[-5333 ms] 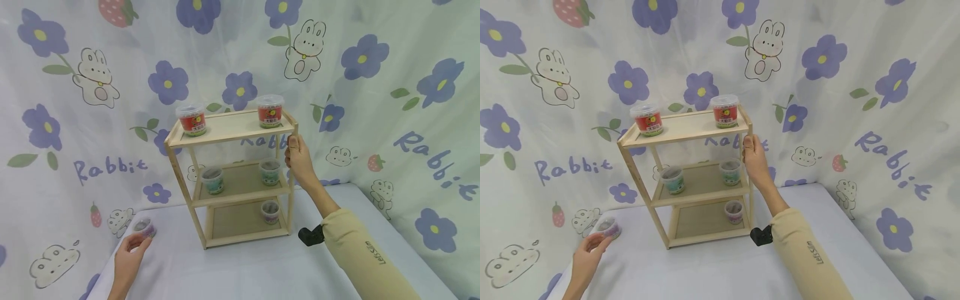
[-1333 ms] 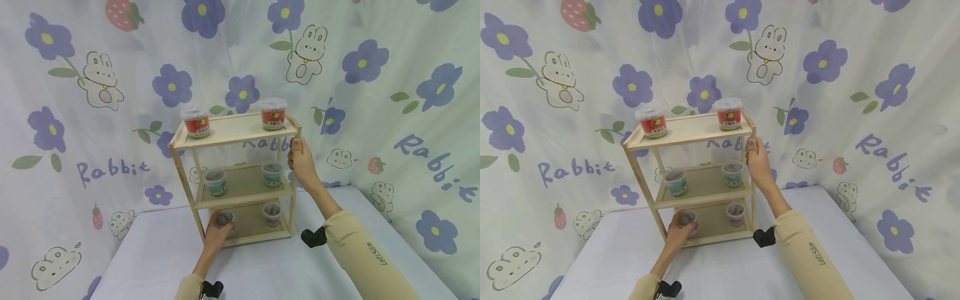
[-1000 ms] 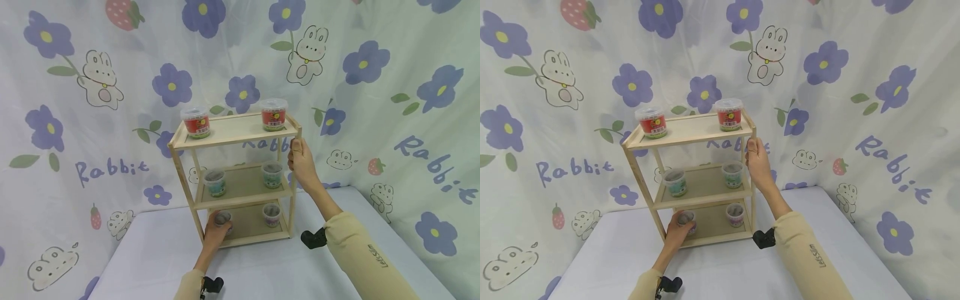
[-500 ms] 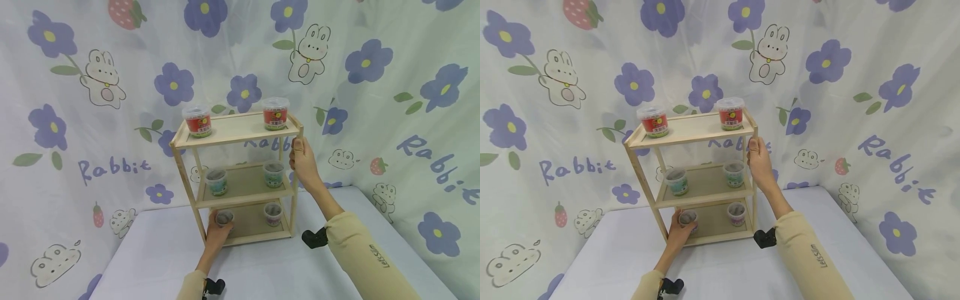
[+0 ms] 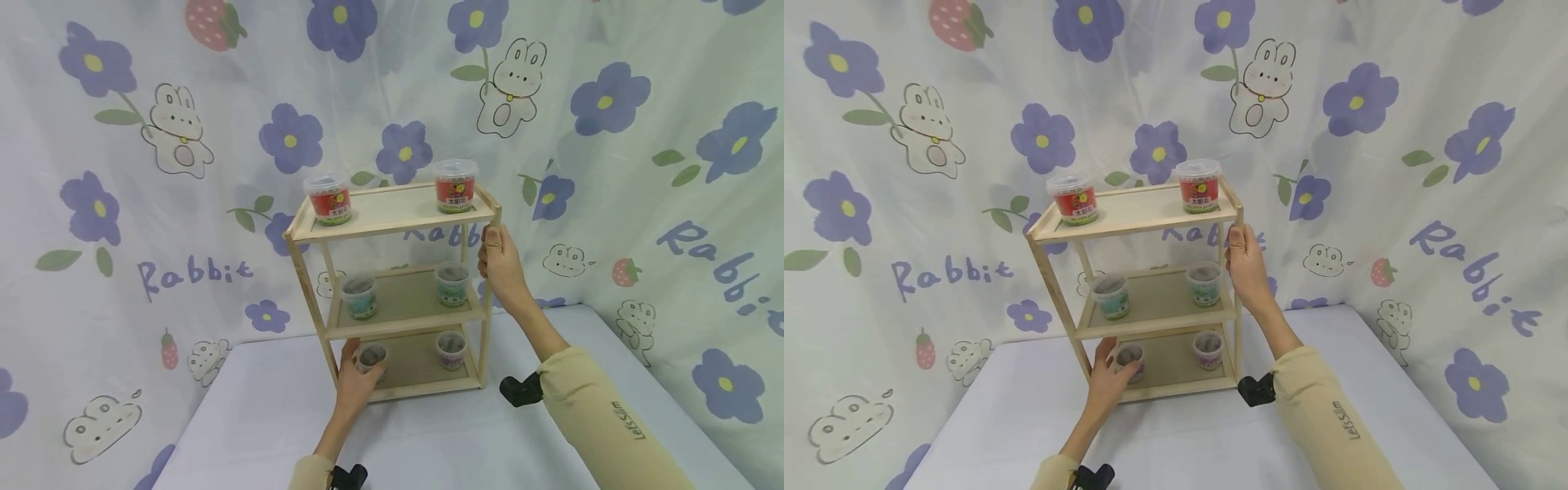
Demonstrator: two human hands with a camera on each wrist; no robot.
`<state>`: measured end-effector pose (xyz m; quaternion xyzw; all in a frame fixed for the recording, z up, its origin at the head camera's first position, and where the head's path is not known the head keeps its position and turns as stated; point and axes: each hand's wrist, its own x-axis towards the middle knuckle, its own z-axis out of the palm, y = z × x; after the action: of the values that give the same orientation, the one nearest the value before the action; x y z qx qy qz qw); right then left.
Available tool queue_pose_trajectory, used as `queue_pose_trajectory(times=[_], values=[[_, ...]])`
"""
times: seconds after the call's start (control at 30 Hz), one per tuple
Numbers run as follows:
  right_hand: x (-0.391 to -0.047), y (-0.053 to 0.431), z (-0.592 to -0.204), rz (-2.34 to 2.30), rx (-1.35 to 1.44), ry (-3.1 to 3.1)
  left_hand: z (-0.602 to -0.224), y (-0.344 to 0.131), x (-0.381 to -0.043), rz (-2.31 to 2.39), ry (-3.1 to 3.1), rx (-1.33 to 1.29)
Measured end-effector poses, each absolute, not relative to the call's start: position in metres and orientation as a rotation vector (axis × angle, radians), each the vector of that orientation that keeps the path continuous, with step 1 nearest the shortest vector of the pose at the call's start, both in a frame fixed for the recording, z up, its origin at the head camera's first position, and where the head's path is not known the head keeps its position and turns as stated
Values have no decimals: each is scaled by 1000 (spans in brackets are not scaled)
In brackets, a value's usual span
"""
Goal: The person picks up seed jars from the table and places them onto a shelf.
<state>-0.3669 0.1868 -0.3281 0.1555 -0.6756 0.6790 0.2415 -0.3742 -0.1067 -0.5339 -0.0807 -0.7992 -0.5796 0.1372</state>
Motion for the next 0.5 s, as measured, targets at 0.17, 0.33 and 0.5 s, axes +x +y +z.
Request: queue_pose_trajectory(times=[0.17, 0.33, 0.5], values=[[-367, 184, -326, 1865, 432, -1850, -520, -115, -359, -1671, -2307, -288], [-365, 185, -326, 1862, 434, -1870, -509, -126, -340, -1671, -2269, -407], [-361, 191, -329, 1832, 423, -1925, -497, -142, -320, -1633, -2254, -531]])
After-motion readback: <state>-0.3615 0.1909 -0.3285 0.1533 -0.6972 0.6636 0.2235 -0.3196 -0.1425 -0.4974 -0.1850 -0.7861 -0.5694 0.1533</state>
